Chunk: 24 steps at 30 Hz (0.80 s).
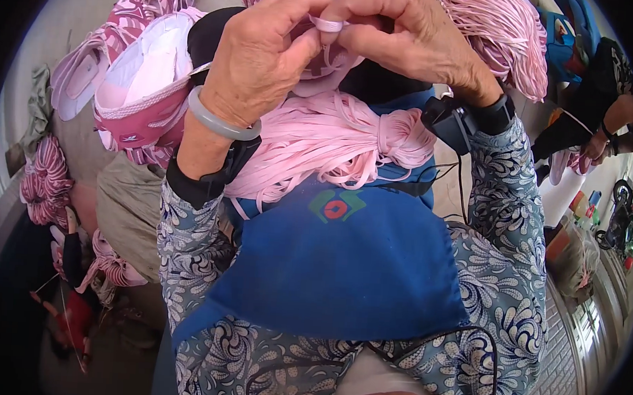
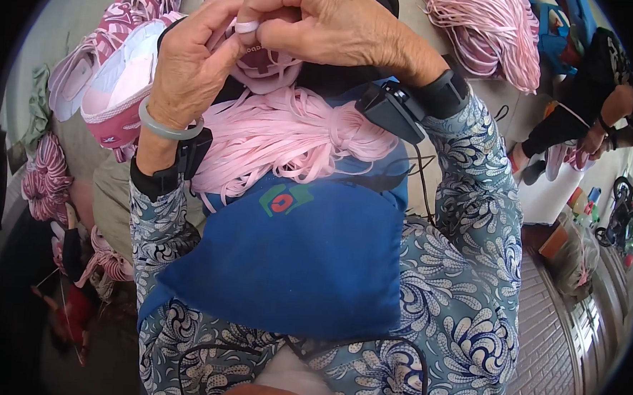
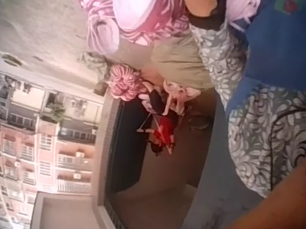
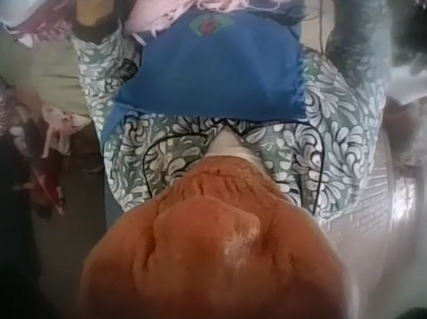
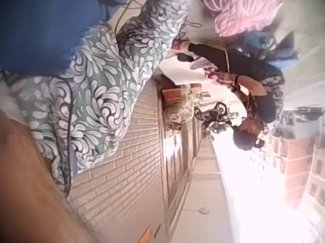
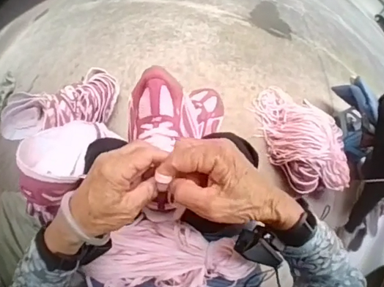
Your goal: Lace a pair of pink athletic shoes by threading the pink laces through the eyelets.
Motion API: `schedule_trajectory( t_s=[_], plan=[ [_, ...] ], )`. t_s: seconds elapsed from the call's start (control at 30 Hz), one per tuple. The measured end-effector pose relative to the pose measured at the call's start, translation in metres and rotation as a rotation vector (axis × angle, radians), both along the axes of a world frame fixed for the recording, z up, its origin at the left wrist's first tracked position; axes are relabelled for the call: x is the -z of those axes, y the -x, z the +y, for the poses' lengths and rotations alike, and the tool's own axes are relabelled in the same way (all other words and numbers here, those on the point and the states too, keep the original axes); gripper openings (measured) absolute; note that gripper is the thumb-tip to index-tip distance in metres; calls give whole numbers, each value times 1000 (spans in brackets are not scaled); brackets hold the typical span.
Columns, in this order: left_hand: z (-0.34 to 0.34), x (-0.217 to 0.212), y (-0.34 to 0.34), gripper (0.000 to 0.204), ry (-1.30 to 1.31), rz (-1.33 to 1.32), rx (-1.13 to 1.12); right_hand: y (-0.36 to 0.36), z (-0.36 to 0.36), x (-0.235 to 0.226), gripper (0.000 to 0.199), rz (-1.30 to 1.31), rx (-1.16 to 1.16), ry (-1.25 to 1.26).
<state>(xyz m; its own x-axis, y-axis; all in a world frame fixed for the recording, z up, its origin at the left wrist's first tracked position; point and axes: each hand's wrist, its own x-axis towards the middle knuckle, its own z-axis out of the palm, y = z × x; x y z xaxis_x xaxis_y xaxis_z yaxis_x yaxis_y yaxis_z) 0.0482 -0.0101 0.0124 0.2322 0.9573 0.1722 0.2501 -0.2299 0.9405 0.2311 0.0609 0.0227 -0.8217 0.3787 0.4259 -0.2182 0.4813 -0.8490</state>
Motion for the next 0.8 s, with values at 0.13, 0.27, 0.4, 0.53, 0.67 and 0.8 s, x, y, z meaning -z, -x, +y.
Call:
schedule_trajectory(
  t_s=[0.13, 0.27, 0.4, 0.53, 0.67, 0.8],
  plan=[
    [2, -10, 11, 20, 22, 233, 9, -1, -10, -15, 18, -111, 382, -95],
    [2, -7, 10, 19, 85, 24, 86, -6, -16, -18, 16, -137, 492, -180],
    [4, -8, 16, 17, -137, 164, -201, -8, -22, -16, 13, -129, 513, -189],
    [11, -14, 24, 17, -487, 266, -476, -11, -18, -10, 10, -168, 540, -190],
    [11, -11, 15, 16, -581, 158, -529, -10, -14, -5, 13, -47, 548, -168],
    [2, -18, 18, 17, -541, 204, -444, 1, -8, -2, 15, -244, 533, -183]
  ],
)
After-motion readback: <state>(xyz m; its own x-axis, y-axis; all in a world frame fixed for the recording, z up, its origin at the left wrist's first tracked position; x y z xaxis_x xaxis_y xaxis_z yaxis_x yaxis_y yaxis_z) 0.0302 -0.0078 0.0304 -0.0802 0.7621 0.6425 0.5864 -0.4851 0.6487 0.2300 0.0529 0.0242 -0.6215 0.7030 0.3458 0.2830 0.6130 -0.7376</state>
